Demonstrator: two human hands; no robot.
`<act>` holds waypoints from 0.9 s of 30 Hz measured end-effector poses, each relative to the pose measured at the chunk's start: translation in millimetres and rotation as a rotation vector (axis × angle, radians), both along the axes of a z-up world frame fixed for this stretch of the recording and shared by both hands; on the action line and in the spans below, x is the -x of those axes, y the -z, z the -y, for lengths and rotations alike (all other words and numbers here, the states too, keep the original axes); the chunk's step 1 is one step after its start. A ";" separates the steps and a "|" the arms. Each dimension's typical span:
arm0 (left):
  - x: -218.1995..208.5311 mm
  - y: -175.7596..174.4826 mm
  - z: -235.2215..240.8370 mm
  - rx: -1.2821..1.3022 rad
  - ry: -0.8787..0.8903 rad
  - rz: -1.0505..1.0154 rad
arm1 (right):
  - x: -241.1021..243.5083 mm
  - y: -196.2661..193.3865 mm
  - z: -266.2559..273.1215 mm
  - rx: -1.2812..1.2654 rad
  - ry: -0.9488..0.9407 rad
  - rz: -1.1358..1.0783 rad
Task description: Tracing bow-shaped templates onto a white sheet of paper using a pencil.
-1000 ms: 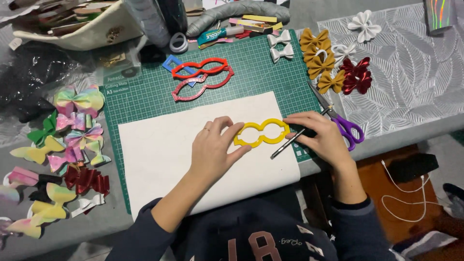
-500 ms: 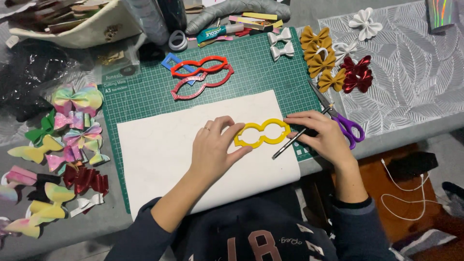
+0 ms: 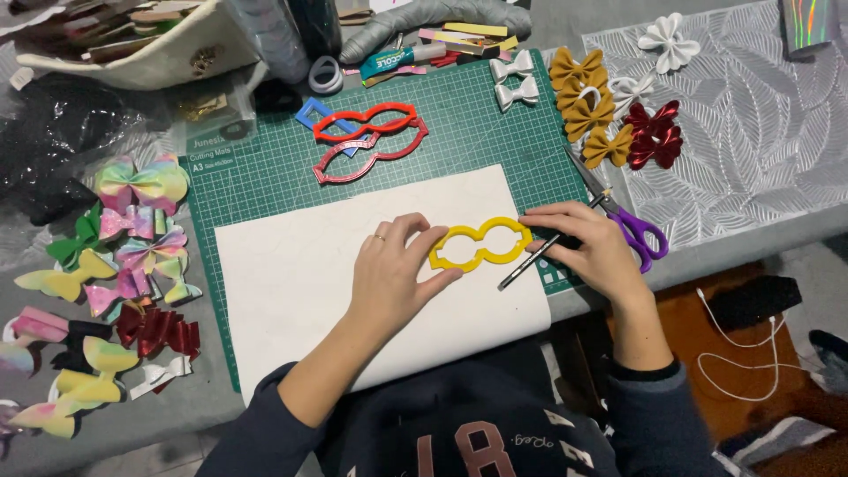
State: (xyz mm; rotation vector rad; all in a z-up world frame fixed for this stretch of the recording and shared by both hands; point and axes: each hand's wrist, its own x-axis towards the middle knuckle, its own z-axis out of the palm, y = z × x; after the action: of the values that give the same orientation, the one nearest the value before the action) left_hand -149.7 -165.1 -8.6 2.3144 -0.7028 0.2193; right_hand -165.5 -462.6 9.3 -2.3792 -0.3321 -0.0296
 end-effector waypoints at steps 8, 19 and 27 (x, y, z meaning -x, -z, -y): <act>0.7 -0.1 -1.2 0.002 0.004 -0.008 | 0.0 2.8 1.4 0.008 -0.021 0.020; 0.8 0.4 -1.6 0.014 0.005 0.033 | -2.2 -2.9 0.4 0.057 -0.045 0.021; 3.2 -2.7 0.0 -0.048 0.028 0.028 | -1.0 -6.8 -1.3 0.107 -0.056 0.028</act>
State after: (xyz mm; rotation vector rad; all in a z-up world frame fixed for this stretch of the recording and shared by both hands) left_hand -152.9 -165.0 -5.9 2.3493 -0.7608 0.2245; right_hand -164.4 -461.3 16.1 -2.4756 -0.4233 -0.0196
